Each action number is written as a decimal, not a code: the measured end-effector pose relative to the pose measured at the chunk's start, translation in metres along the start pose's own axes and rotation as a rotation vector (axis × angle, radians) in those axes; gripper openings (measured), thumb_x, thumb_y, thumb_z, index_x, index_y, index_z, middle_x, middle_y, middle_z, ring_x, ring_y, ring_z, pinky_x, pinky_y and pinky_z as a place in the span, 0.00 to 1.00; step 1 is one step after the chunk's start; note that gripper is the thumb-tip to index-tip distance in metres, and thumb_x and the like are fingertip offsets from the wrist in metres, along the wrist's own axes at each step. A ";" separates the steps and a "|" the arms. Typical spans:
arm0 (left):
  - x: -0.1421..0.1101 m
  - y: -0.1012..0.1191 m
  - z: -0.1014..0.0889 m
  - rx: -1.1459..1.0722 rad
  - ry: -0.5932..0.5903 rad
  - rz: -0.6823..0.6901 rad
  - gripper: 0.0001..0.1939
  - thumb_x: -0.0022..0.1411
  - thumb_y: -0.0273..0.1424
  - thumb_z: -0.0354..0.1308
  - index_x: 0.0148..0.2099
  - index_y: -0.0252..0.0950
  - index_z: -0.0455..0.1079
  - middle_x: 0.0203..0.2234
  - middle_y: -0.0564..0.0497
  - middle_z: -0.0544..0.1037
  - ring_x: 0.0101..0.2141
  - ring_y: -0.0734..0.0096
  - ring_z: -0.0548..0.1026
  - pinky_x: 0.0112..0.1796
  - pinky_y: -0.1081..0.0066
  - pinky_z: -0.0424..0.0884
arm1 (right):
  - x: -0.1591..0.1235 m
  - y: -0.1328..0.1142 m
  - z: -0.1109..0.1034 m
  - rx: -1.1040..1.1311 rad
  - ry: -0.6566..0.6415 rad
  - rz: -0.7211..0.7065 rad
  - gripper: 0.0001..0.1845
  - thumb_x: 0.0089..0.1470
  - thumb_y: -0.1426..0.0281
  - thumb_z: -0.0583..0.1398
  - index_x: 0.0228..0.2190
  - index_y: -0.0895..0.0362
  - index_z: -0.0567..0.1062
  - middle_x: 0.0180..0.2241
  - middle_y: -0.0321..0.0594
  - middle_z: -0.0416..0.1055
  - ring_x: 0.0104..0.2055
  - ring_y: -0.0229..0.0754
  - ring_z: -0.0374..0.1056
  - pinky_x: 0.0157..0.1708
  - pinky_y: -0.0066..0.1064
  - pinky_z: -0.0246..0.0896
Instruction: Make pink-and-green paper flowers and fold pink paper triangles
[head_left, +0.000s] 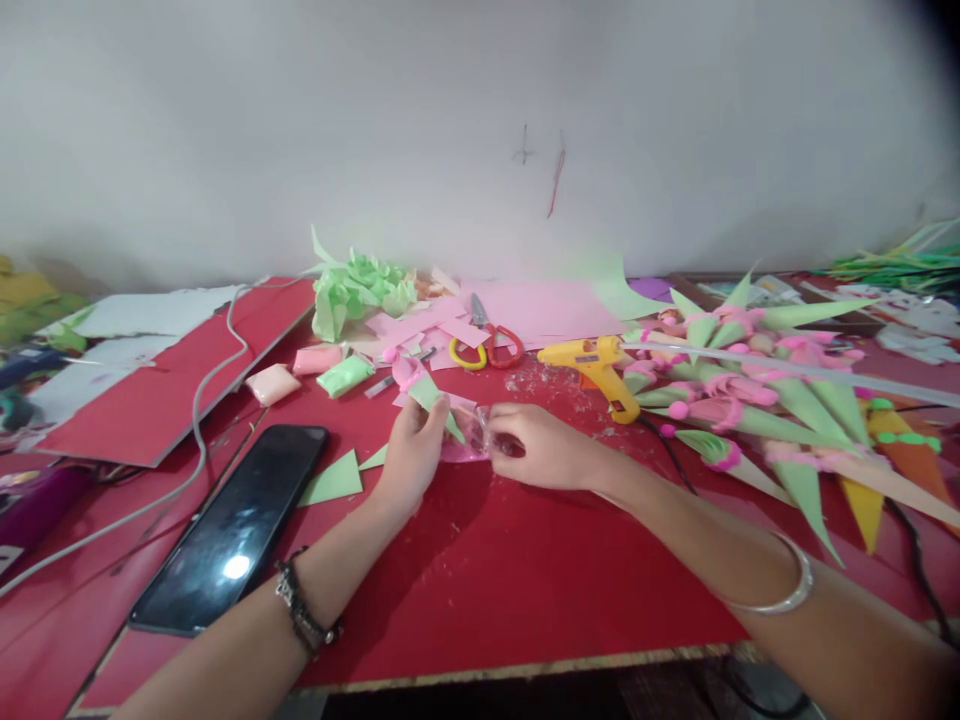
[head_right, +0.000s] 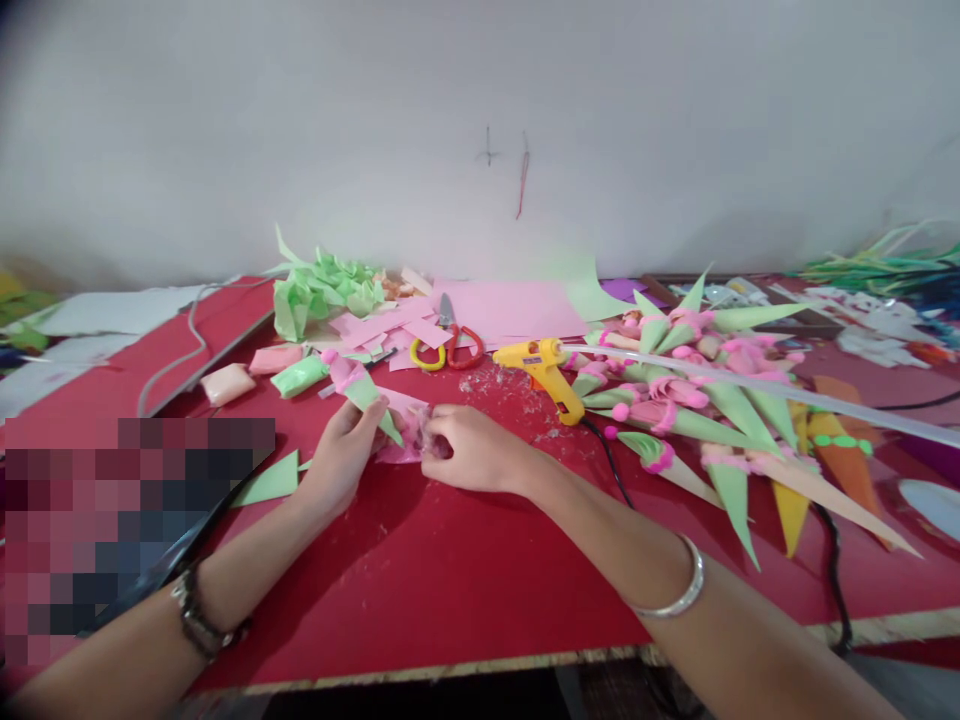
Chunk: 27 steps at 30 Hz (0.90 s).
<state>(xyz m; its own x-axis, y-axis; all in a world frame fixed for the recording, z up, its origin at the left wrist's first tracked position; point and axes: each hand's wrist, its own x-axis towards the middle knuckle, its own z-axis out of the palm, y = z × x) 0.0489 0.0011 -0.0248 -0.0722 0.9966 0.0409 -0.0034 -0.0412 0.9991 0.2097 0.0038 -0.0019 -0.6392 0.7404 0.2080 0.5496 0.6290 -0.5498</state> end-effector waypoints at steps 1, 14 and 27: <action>0.001 -0.001 0.000 0.007 0.009 -0.007 0.13 0.54 0.41 0.51 0.29 0.34 0.62 0.21 0.54 0.69 0.22 0.77 0.66 0.25 0.76 0.62 | 0.000 0.000 0.000 -0.012 0.020 0.016 0.04 0.42 0.77 0.54 0.19 0.59 0.65 0.23 0.35 0.62 0.25 0.33 0.57 0.26 0.25 0.52; -0.001 0.001 -0.001 0.049 -0.007 -0.010 0.12 0.54 0.40 0.51 0.31 0.35 0.62 0.21 0.56 0.67 0.23 0.77 0.65 0.26 0.77 0.61 | 0.000 0.009 -0.009 -0.068 0.100 0.055 0.06 0.41 0.79 0.52 0.23 0.58 0.66 0.24 0.35 0.65 0.27 0.34 0.58 0.28 0.25 0.51; 0.000 0.001 -0.002 0.024 -0.006 -0.016 0.12 0.54 0.40 0.51 0.30 0.35 0.63 0.22 0.55 0.70 0.24 0.76 0.68 0.28 0.75 0.63 | -0.003 0.021 -0.022 0.141 0.036 0.042 0.10 0.45 0.78 0.53 0.29 0.57 0.71 0.32 0.38 0.68 0.34 0.36 0.63 0.37 0.28 0.57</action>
<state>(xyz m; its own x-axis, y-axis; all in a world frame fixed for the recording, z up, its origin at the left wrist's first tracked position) 0.0472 0.0013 -0.0241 -0.0668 0.9975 0.0247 0.0198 -0.0234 0.9995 0.2350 0.0206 0.0038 -0.5960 0.7749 0.2104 0.4928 0.5599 -0.6661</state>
